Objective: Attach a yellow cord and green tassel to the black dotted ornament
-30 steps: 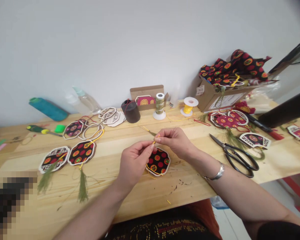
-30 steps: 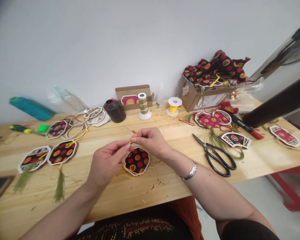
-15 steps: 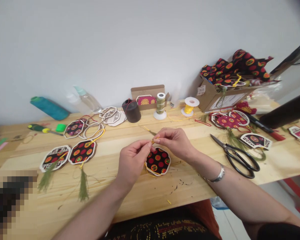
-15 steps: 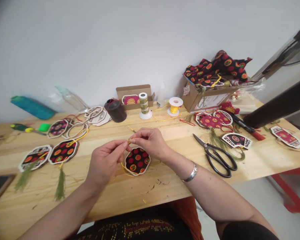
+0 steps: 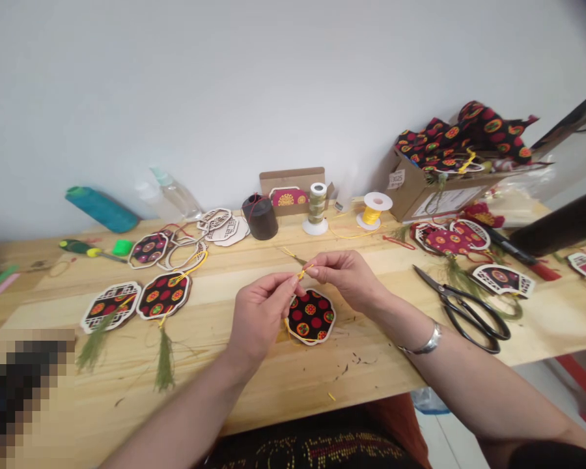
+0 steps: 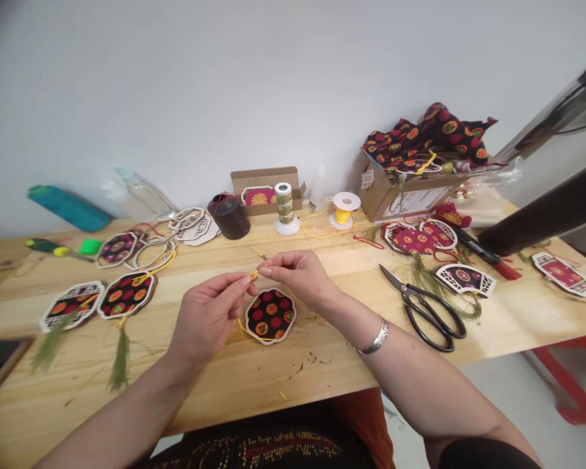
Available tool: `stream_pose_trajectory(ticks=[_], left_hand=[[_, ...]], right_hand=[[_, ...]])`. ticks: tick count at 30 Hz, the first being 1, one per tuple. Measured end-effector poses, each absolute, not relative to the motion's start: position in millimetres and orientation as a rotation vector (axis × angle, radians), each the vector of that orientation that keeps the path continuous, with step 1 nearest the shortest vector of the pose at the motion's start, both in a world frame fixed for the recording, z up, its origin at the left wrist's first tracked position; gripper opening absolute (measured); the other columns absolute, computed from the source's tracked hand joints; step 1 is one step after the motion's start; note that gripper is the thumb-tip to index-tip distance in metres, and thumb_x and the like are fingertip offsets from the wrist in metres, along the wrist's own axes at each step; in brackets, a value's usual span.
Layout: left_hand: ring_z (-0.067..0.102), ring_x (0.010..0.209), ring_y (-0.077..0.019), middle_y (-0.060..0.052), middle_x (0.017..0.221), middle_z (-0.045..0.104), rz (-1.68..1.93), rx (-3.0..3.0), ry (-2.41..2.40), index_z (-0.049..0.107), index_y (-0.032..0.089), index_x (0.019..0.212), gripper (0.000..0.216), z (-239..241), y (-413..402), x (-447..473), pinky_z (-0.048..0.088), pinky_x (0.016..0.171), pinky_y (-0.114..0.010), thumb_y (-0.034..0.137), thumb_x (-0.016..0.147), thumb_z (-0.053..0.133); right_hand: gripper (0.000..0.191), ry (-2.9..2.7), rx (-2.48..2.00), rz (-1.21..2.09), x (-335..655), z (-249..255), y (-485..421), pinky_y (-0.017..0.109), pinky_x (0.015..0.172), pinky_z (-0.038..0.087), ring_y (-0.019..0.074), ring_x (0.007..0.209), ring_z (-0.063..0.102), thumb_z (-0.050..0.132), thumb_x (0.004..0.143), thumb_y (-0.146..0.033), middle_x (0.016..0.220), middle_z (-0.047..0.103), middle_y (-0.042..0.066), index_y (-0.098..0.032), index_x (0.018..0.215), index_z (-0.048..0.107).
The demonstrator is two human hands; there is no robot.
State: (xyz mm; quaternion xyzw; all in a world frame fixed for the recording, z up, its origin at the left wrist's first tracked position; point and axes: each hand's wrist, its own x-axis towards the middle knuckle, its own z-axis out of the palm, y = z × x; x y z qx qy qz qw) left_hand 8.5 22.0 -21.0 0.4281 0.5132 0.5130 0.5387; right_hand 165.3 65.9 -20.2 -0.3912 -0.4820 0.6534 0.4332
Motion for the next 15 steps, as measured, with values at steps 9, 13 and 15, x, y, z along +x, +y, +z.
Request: stream_pose_trajectory(ticks=[9,13,15], left_hand=[[0.044,0.047,-0.005,0.002,0.064,0.066,1.12,1.186,1.338,0.072,0.019,0.073,0.011,-15.9,18.8,8.6,0.036,0.044,-0.017,0.026,0.077,0.064],[0.049,0.05,-0.0062,0.002,0.062,0.066,1.104,1.231,1.362,0.071,0.019,0.071,0.011,-12.5,18.2,10.4,0.038,0.046,-0.017,0.024,0.076,0.063],[0.05,0.051,-0.0062,0.003,0.062,0.066,1.105,1.225,1.357,0.072,0.019,0.073,0.01,-11.7,18.6,10.9,0.039,0.048,-0.017,0.023,0.076,0.063]], right_hand=[[0.012,-1.219,-0.91,1.649,167.4,-21.1,65.2,0.021,0.057,0.037,0.0052,0.055,0.046,0.074,0.068,-0.028,0.062,0.061,-0.004,-0.017,0.071,0.071],[0.01,-1.265,-0.833,1.64,166.0,-18.9,64.0,0.024,0.064,0.045,0.0083,0.062,0.055,0.074,0.068,-0.026,0.066,0.065,-0.002,-0.017,0.07,0.07],[0.009,-1.297,-0.797,1.625,165.1,-18.4,63.4,0.025,0.065,0.046,0.0096,0.065,0.058,0.075,0.068,-0.025,0.068,0.065,-0.001,-0.017,0.071,0.07]])
